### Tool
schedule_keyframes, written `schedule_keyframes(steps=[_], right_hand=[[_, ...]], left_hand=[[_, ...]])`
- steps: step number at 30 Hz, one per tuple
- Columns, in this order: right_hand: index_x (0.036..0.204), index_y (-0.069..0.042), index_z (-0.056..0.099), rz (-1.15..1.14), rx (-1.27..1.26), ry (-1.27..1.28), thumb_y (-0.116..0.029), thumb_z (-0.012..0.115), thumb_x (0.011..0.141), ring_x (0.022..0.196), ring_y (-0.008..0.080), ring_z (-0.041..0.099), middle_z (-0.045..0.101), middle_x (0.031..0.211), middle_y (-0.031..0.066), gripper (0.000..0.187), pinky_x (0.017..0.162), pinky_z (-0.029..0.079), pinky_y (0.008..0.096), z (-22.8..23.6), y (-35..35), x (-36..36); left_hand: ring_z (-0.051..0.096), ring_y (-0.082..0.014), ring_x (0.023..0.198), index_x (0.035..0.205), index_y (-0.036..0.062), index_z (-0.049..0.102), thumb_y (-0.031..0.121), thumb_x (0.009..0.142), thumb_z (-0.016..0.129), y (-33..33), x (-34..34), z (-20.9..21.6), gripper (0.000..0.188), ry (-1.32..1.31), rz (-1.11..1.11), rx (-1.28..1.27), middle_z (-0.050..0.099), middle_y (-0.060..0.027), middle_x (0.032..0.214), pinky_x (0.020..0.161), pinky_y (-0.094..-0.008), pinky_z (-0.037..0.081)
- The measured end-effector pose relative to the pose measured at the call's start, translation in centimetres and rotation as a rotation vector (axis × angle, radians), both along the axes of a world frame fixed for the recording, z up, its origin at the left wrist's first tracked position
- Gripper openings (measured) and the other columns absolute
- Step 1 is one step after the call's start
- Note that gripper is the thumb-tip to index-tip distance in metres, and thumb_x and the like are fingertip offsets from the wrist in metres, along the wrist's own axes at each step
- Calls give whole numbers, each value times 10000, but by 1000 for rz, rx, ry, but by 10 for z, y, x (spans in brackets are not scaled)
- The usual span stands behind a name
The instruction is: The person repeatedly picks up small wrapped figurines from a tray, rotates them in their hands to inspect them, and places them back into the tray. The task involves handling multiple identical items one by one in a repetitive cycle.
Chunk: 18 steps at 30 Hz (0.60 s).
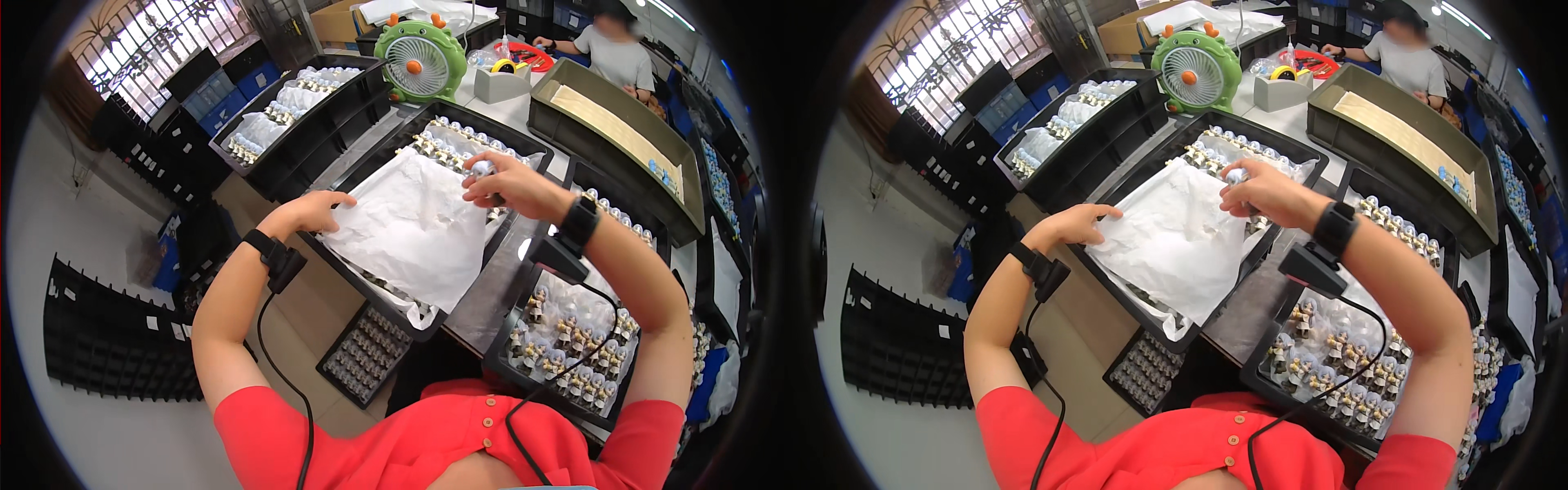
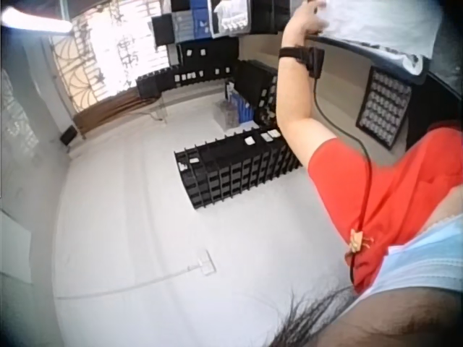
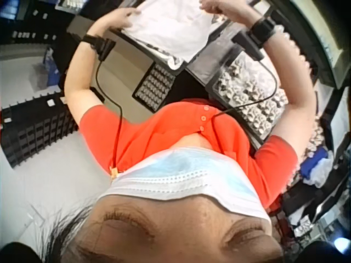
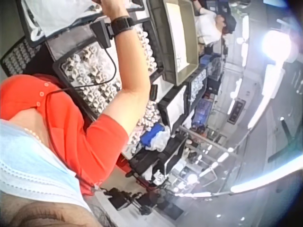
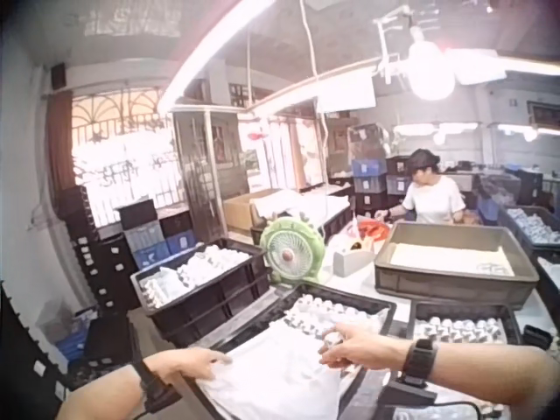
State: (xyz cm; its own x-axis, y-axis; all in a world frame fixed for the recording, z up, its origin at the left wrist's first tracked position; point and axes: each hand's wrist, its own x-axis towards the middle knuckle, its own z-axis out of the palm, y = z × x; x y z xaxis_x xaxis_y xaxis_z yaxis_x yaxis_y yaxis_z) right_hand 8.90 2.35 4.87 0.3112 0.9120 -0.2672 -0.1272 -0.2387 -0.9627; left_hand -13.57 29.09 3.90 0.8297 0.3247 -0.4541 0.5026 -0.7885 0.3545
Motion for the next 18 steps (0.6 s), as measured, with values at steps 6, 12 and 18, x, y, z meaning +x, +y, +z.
schedule_keyframes(steps=[6, 12, 18], right_hand=[[1296, 46, 422, 155, -224, -286, -78, 636, 723, 735, 176, 610, 586, 857, 98, 624, 633, 513, 271, -53, 22, -4], [1336, 24, 400, 304, -375, -452, -106, 618, 730, 711, 157, 568, 591, 900, 106, 656, 625, 456, 270, -42, 23, -17], [1324, 17, 420, 239, -372, -431, -116, 610, 730, 699, 141, 531, 569, 837, 68, 637, 598, 428, 272, -53, 27, -9]], left_hand=[[585, -312, 1013, 1177, 169, 617, 101, 679, 672, 0, 18, -21, 505, 170, -206, 497, 601, -154, 1112, 868, -390, 483], [567, -330, 1030, 1089, 152, 650, 324, 832, 621, -50, 78, -27, 310, -228, -401, 363, 591, -134, 1053, 858, -407, 470], [560, -351, 1038, 1158, 155, 611, 407, 852, 599, -52, 103, -68, 397, -153, -399, 240, 561, -157, 1126, 894, -435, 447]])
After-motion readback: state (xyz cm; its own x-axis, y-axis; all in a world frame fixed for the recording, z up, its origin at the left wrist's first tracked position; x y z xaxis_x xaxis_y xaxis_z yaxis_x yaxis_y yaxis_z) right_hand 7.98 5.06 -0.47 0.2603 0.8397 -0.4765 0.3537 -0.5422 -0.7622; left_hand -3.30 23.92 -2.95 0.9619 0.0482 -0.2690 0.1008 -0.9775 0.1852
